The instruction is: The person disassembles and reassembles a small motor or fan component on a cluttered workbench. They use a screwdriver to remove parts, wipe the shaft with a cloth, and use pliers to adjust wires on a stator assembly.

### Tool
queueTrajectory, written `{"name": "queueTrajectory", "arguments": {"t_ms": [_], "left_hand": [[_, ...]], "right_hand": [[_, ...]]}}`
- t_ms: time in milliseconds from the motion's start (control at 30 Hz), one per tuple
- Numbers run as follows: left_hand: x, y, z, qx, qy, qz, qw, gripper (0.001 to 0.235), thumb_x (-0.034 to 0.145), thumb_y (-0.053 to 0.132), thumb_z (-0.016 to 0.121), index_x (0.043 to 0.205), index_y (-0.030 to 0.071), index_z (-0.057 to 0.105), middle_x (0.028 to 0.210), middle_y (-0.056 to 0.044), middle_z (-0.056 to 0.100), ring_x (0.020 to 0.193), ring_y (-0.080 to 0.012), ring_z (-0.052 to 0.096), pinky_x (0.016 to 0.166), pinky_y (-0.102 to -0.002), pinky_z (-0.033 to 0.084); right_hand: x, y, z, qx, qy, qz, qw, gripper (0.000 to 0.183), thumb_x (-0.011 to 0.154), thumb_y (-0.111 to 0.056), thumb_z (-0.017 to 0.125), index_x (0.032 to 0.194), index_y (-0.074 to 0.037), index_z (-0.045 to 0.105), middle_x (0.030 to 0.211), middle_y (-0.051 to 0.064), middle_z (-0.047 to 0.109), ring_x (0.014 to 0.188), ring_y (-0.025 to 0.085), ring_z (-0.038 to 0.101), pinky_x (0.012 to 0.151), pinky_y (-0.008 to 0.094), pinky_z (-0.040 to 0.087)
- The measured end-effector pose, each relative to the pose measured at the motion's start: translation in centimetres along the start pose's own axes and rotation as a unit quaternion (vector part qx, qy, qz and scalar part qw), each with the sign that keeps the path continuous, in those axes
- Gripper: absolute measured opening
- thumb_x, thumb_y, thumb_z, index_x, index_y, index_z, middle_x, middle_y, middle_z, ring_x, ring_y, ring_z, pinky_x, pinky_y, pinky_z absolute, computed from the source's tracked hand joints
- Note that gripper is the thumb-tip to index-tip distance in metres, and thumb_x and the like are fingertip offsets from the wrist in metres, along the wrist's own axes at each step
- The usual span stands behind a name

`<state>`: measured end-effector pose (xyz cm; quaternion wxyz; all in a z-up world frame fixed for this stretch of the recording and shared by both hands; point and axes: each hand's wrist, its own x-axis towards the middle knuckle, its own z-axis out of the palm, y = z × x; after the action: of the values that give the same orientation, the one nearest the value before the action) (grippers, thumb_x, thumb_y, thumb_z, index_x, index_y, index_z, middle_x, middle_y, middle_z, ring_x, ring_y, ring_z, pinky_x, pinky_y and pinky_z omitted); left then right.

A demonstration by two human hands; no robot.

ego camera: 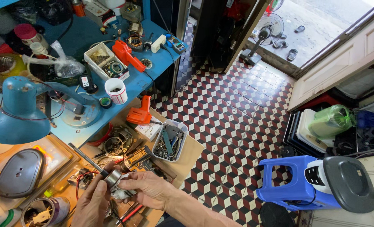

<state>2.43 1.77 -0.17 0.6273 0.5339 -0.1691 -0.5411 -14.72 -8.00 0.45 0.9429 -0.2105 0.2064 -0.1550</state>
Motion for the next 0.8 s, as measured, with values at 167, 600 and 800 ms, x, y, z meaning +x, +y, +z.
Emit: {"name": "queueTrajectory", "arguments": {"t_ms": [167, 600, 800], "left_hand": [[-0.5, -0.1, -0.3, -0.05, 0.057, 0.037, 0.996, 0.05, 0.104, 0.011, 0.057, 0.152, -0.002, 0.058, 0.131, -0.016, 0.067, 0.11, -0.0185, 0.06, 0.083, -0.028, 0.041], [-4.1, 2.8, -4.5, 0.048, 0.065, 0.058, 0.995, 0.056, 0.094, 0.023, 0.065, 0.145, 0.001, 0.059, 0.128, -0.009, 0.07, 0.108, -0.0165, 0.064, 0.093, -0.031, 0.051], [-5.8, 2.2, -7.7, -0.088, -0.029, 0.087, 0.992, 0.059, 0.095, 0.026, 0.07, 0.148, 0.006, 0.055, 0.136, -0.003, 0.065, 0.123, -0.014, 0.06, 0.104, -0.031, 0.049]], "right_hand": [[0.9, 0.8, 1.4, -0.124, 0.034, -0.051, 0.99, 0.024, 0.102, -0.016, 0.071, 0.119, 0.002, 0.068, 0.099, 0.003, 0.071, 0.088, 0.012, 0.066, 0.081, 0.028, 0.054], [4.3, 2.8, 4.7, -0.182, 0.048, -0.033, 0.982, 0.03, 0.089, -0.005, 0.07, 0.119, -0.001, 0.069, 0.109, 0.006, 0.074, 0.098, 0.015, 0.069, 0.09, 0.03, 0.055], [6.1, 4.3, 3.9, -0.094, 0.065, 0.096, 0.989, 0.026, 0.09, 0.0, 0.068, 0.116, -0.001, 0.065, 0.109, 0.01, 0.071, 0.1, 0.021, 0.069, 0.093, 0.038, 0.056]]}}
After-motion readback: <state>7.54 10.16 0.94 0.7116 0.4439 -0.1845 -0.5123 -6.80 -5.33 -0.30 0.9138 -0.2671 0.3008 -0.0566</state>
